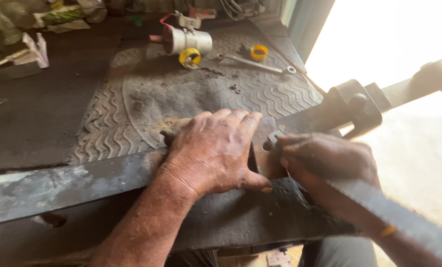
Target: The person files a small metal bracket clamped in a vise, then wipes it with a cloth and continues filing the edges and hole area.
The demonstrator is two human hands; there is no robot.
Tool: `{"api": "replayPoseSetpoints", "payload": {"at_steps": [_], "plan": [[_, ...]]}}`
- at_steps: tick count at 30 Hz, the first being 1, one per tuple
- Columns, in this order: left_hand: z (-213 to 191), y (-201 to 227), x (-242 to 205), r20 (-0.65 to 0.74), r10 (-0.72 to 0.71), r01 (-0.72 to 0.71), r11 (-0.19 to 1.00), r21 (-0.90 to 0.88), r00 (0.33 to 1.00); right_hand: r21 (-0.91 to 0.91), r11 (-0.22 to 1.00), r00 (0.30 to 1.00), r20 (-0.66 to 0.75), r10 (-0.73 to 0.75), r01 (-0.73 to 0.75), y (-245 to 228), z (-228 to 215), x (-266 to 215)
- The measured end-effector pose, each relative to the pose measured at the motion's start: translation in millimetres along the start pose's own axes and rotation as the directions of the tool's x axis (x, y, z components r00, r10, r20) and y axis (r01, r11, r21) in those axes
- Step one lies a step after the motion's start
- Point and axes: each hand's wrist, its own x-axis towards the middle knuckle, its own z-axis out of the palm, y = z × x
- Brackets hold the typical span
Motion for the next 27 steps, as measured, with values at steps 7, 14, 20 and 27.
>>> {"api": "replayPoseSetpoints", "payload": {"at_steps": [7, 14, 20, 27], "plan": [[-5.9, 2.8, -0.6, 0.097, -0.055, 0.053, 0.998, 0.022, 0.994, -0.095, 0.985, 0.99, -0.026, 0.141, -0.143, 6.4, 4.8, 16.4], [-4.1, 0.9, -0.1, 0.107, -0.062, 0.06, 0.998, 0.019, 0.992, -0.087, 0.992, 0.994, -0.054, 0.092, -0.096, 2.4, 4.8, 6.2], [-1.9, 0.6, -0.2, 0.023, -0.059, 0.059, 0.998, -0.008, 0.998, -0.031, 0.998, 0.999, -0.019, -0.047, 0.046, -2.2, 3.7, 5.2], [-2.5, 0.4, 2.7, 0.129, -0.111, 0.11, 0.994, 0.011, 0.985, 0.007, 1.0, 0.999, -0.043, 0.023, -0.023, 2.8, 5.9, -9.9]]}}
